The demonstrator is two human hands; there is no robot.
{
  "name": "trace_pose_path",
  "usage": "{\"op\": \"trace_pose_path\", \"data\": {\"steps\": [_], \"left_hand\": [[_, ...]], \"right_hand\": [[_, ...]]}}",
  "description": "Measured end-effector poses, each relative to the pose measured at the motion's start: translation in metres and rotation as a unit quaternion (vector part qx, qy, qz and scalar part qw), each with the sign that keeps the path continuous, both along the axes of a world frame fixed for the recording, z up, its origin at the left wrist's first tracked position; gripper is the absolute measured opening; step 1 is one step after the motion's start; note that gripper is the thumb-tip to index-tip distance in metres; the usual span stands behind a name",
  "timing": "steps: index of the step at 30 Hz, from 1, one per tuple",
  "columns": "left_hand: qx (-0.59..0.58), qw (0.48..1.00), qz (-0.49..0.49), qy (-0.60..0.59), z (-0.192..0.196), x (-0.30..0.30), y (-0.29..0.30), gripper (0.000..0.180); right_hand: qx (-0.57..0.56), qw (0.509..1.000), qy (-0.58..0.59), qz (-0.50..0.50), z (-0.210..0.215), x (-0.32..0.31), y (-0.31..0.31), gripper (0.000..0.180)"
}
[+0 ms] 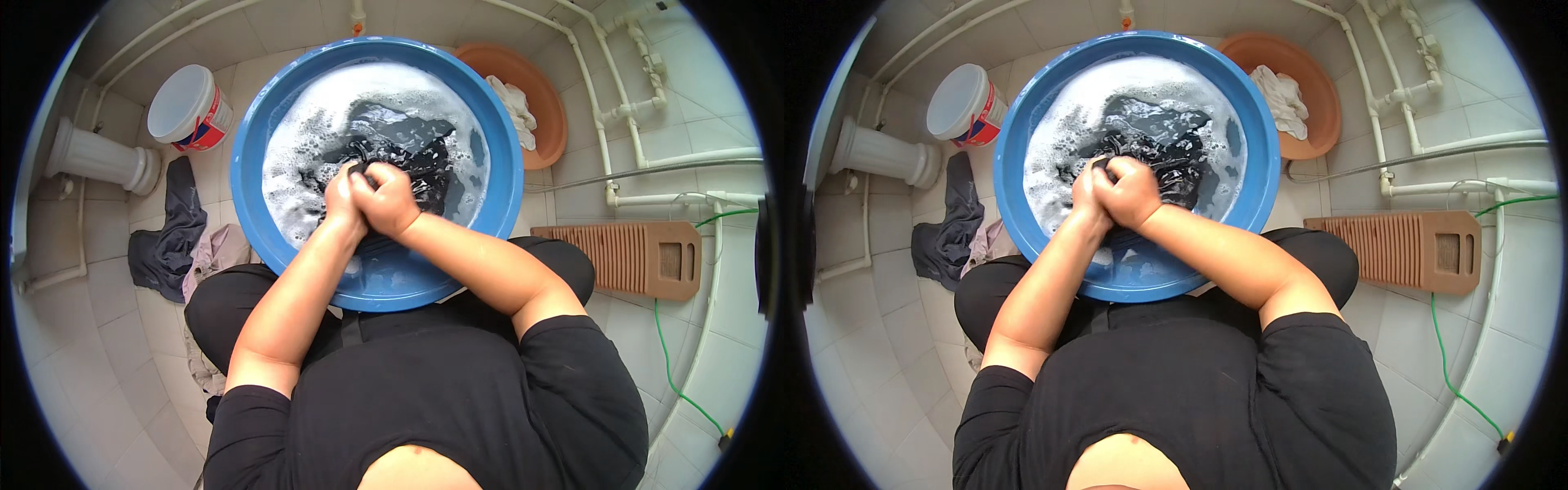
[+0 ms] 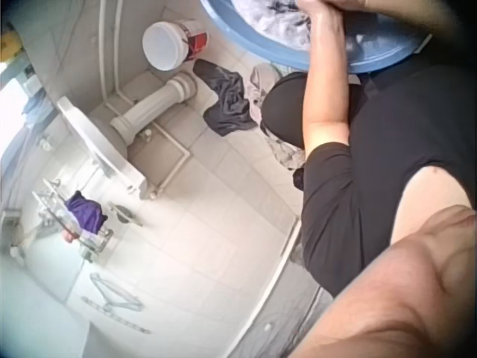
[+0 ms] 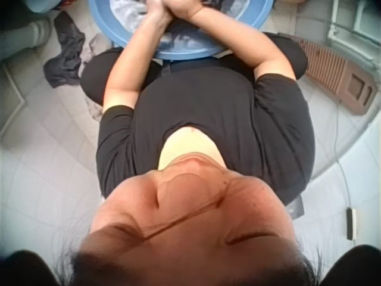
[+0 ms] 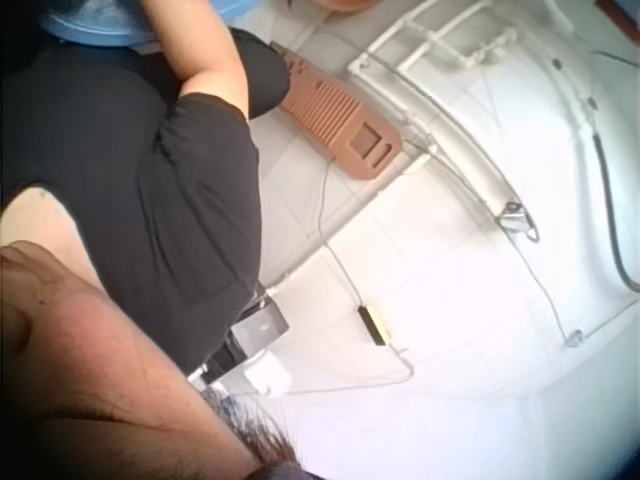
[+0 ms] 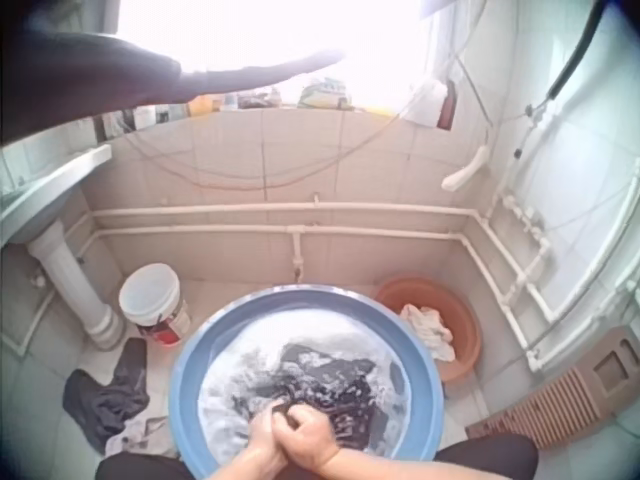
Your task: The person sits on the floor and hand-washes clothes in a blue basin filled with soapy water. They scrub a dark garment, wring it out, and then add a light brown garment to the basin, scrubbing it thoroughly by hand.
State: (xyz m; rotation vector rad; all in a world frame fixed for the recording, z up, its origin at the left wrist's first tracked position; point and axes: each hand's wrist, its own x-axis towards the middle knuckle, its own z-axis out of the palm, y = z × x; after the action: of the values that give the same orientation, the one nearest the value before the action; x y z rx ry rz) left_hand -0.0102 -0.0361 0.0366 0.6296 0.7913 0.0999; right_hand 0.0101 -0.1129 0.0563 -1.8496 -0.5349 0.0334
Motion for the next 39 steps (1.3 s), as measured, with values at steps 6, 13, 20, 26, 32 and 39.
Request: {"op": "trace_pose_path", "data": {"steps": [6, 13, 20, 26, 32, 39], "left_hand": [[0.344, 0.833, -0.413, -0.131, 0.038, -0.015, -0.01, 0.03], [0.707, 0.613, -0.325, -0.138, 0.023, -0.004, 0.04, 0.029], [0.695, 0.452, -0.534, 0.168, 0.023, -0.011, 0.074, 0.065], [0.65, 0.534, -0.508, 0.187, 0.016, -0.01, 0.067, 0.057], [0.602, 0.692, -0.395, -0.06, -0.028, 0.001, 0.08, 0.03], [-0.102, 0.984, -0.058, -0.135, -0.021, 0.015, 0.056, 0.022]], "right_hand": [[-0.059, 0.996, -0.004, -0.068, -0.031, 0.101, -0.045, 0.03], [-0.386, 0.873, 0.2, 0.221, 0.026, 0.12, -0.081, 0.049], [-0.561, 0.719, 0.083, 0.402, 0.025, 0.101, -0.052, 0.039], [-0.543, 0.803, -0.022, 0.244, 0.001, 0.129, -0.047, 0.051], [-0.478, 0.86, -0.042, 0.175, -0.051, 0.11, -0.047, 0.073], [-0.026, 0.993, -0.051, 0.106, -0.036, 0.08, -0.031, 0.028]]}}
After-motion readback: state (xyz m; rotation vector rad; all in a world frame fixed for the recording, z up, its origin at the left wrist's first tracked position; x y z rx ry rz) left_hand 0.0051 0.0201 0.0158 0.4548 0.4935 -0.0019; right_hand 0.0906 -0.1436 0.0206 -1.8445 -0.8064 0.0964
